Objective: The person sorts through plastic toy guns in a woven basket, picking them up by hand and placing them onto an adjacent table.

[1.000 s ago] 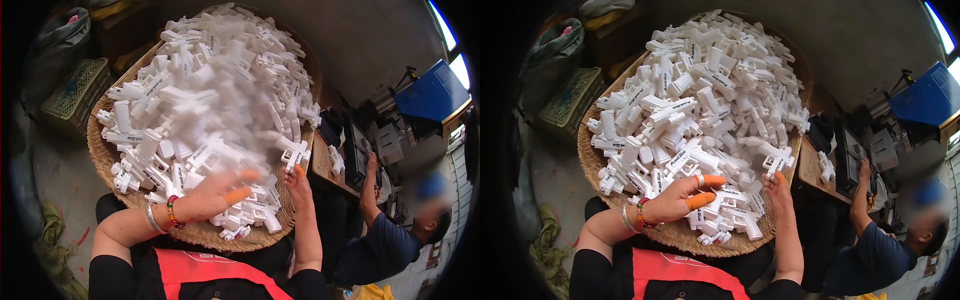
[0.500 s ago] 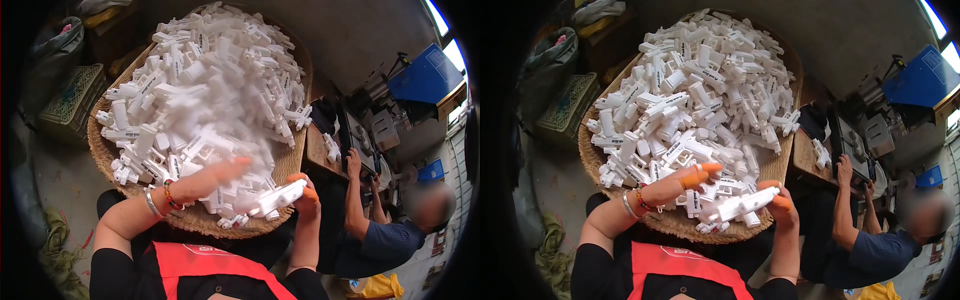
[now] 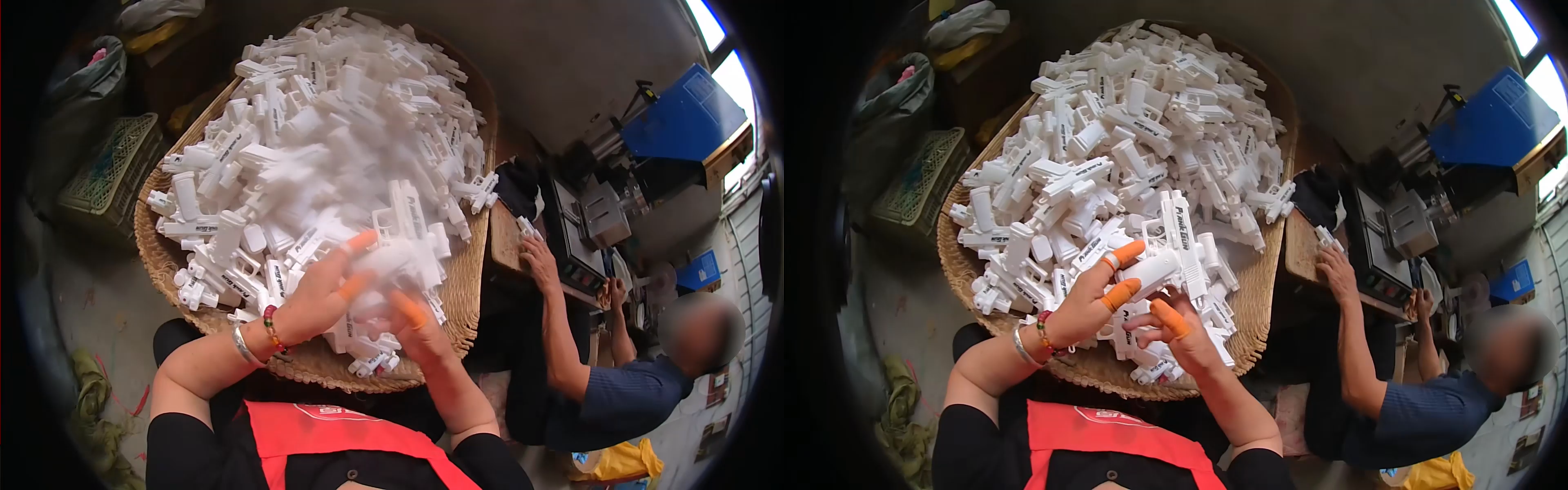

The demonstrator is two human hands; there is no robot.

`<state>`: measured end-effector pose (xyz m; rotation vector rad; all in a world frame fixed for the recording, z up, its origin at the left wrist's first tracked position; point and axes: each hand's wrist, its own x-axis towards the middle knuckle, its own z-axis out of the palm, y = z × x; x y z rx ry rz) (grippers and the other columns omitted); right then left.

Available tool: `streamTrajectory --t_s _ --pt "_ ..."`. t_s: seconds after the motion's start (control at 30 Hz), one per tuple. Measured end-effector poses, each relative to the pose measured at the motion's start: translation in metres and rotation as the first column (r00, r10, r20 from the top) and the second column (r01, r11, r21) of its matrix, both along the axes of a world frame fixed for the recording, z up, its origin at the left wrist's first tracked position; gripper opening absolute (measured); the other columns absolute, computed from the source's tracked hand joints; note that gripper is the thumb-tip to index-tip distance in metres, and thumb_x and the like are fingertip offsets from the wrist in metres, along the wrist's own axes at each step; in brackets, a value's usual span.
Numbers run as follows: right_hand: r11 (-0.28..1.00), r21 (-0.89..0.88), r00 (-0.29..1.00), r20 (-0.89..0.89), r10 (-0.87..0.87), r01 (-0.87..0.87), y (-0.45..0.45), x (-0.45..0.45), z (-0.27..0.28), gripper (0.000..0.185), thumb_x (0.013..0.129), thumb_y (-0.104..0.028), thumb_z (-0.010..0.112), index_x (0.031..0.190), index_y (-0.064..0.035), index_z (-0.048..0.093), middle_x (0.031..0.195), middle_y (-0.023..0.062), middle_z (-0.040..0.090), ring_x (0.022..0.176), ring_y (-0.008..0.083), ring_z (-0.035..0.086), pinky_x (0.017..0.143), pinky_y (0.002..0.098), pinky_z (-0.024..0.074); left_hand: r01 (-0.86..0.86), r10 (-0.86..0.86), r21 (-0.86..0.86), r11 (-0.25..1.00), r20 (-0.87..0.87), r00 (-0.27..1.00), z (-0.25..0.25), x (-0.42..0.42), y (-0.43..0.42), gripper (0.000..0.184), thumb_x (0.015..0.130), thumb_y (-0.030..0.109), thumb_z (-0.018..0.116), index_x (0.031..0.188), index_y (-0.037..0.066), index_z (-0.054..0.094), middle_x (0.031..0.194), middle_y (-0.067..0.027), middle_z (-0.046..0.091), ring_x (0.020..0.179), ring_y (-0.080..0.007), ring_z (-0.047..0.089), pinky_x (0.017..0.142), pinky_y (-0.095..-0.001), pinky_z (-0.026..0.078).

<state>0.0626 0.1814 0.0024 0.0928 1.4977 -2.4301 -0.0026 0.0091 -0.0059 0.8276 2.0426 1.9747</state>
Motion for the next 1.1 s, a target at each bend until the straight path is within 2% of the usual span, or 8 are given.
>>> streamTrajectory --t_s 0.13,0.37,0.6,0.7,0.83,0.87,0.93,1.1 --pt "0.977 0.033 0.976 0.037 -0.214 0.213 0.004 -0.006 -0.017 0.039 0.091 -0.033 0.054 0.115 -0.0052 0.040 0.085 0.0058 0.059 0.071 0.0193 0.063 0.056 0.0282 0.0469 0.115 -0.152 -0.155 0.981 -0.251 0.956 -0.004 0.002 0.002 0.052 0.092 0.017 0.049 0.138 0.000 0.031 0.126 -0.0199 0.048 0.114 -0.0287 0.048 0.097 -0.0330 0.035" --pt "0.837 0.093 0.841 0.004 -0.541 0.539 0.092 -0.015 -0.036 0.038 0.087 -0.042 0.055 0.106 -0.0092 0.053 0.082 0.0035 0.064 0.061 0.0161 0.060 0.051 0.0269 0.0453 0.270 -0.302 -0.154 0.951 -0.253 0.919 0.001 0.005 0.000 0.044 0.090 0.019 0.052 0.130 0.001 0.042 0.124 -0.0207 0.048 0.115 -0.0334 0.046 0.097 -0.0366 0.036" --pt "0.655 -0.159 0.674 0.202 -0.711 0.739 0.309 -0.072 -0.091 0.028 0.090 -0.023 0.053 0.112 -0.0055 0.052 0.098 0.0119 0.061 0.075 0.0248 0.062 0.056 0.0311 0.0532 0.385 -0.444 -0.276 0.881 -0.201 0.873 -0.003 0.009 0.002 0.044 0.090 0.019 0.054 0.130 0.003 0.044 0.116 -0.0175 0.054 0.103 -0.0310 0.054 0.089 -0.0350 0.042" --pt "0.345 -0.292 0.429 0.306 -0.850 0.892 0.333 -0.092 -0.074 0.033 0.092 -0.023 0.049 0.111 0.0032 0.048 0.102 0.0199 0.059 0.086 0.0329 0.062 0.066 0.0383 0.0565 0.360 -0.423 -0.263 0.895 -0.249 0.871 -0.002 0.010 0.002 0.044 0.090 0.018 0.054 0.129 0.002 0.044 0.116 -0.0178 0.054 0.103 -0.0316 0.054 0.088 -0.0354 0.043" --pt "0.653 0.328 0.723 -0.169 -0.670 0.683 0.283 -0.132 -0.100 0.053 0.084 -0.024 0.061 0.127 -0.0028 0.040 0.126 0.0259 0.043 0.096 0.0341 0.057 0.077 0.0385 0.0503 0.344 -0.412 -0.274 0.898 -0.251 0.876 -0.006 0.008 0.004 0.043 0.090 0.018 0.054 0.128 0.002 0.045 0.116 -0.0180 0.054 0.103 -0.0322 0.053 0.088 -0.0361 0.043" --pt "0.474 0.625 0.781 -0.428 -0.456 0.620 0.254 -0.144 -0.107 0.065 0.080 -0.023 0.067 0.134 -0.0062 0.035 0.132 0.0260 0.038 0.105 0.0355 0.053 0.084 0.0404 0.0478 0.313 -0.370 -0.218 0.925 -0.318 0.873 -0.008 0.009 0.005 0.041 0.089 0.017 0.055 0.126 0.001 0.046 0.111 -0.0194 0.055 0.100 -0.0337 0.055 0.086 -0.0372 0.044" --pt "-0.372 0.650 0.734 -0.662 0.148 0.662 0.202 -0.150 -0.093 0.084 0.071 -0.019 0.071 0.140 -0.0036 0.025 0.129 0.0266 0.041 0.116 0.0400 0.044 0.097 0.0413 0.0381 0.283 -0.324 -0.162 0.945 -0.376 0.868 -0.008 0.010 0.006 0.039 0.088 0.015 0.056 0.123 0.001 0.048 0.106 -0.0208 0.057 0.097 -0.0351 0.056 0.083 -0.0384 0.045" --pt "-0.187 0.789 0.801 -0.598 -0.019 0.585 0.206 -0.184 -0.125 0.062 0.067 -0.007 0.070 0.125 -0.0049 0.048 0.123 0.0188 0.050 0.112 0.0368 0.048 0.094 0.0399 0.0395 0.304 -0.369 -0.233 0.924 -0.329 0.869 0.000 0.006 0.000 0.040 0.090 0.018 0.055 0.125 0.001 0.047 0.117 -0.0184 0.054 0.103 -0.0333 0.054 0.088 -0.0367 0.044"
